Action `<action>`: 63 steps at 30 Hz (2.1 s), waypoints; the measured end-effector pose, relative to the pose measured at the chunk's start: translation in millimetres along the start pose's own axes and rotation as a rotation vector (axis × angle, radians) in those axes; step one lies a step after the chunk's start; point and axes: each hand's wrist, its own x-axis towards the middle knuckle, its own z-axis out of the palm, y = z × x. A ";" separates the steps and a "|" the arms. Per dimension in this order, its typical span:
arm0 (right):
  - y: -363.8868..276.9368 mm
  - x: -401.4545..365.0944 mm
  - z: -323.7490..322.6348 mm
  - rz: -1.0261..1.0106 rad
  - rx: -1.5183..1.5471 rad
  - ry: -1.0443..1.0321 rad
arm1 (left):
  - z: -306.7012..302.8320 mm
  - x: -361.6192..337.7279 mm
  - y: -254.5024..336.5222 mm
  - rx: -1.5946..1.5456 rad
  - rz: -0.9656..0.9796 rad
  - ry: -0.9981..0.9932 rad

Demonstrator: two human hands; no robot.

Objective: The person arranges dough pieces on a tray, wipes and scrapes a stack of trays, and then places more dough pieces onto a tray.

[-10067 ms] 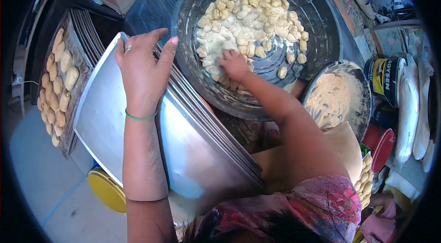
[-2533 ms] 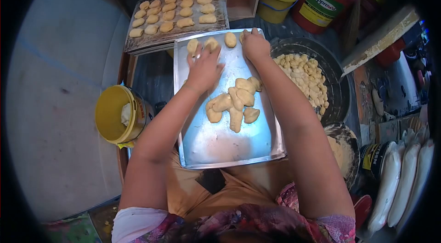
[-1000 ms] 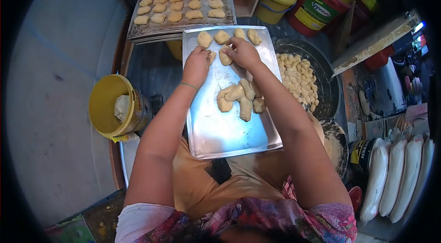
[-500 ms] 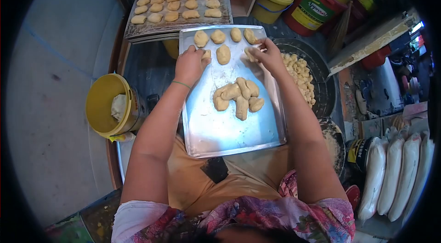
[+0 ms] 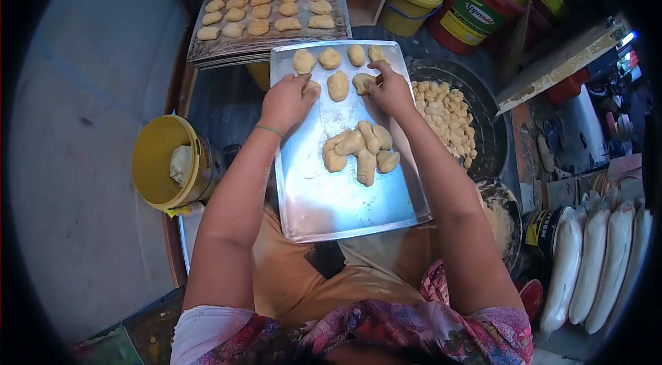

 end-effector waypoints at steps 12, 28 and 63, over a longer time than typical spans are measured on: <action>-19.6 -2.7 -4.4 -0.113 -0.272 -0.059 | 28.2 -7.8 15.8 0.259 0.358 0.159; 24.8 -15.5 -42.5 0.065 0.544 0.143 | 44.1 -13.4 25.2 0.315 0.308 0.011; -15.3 -57.8 -46.4 0.064 -0.289 -0.297 | 18.5 -16.4 20.6 0.166 0.281 0.075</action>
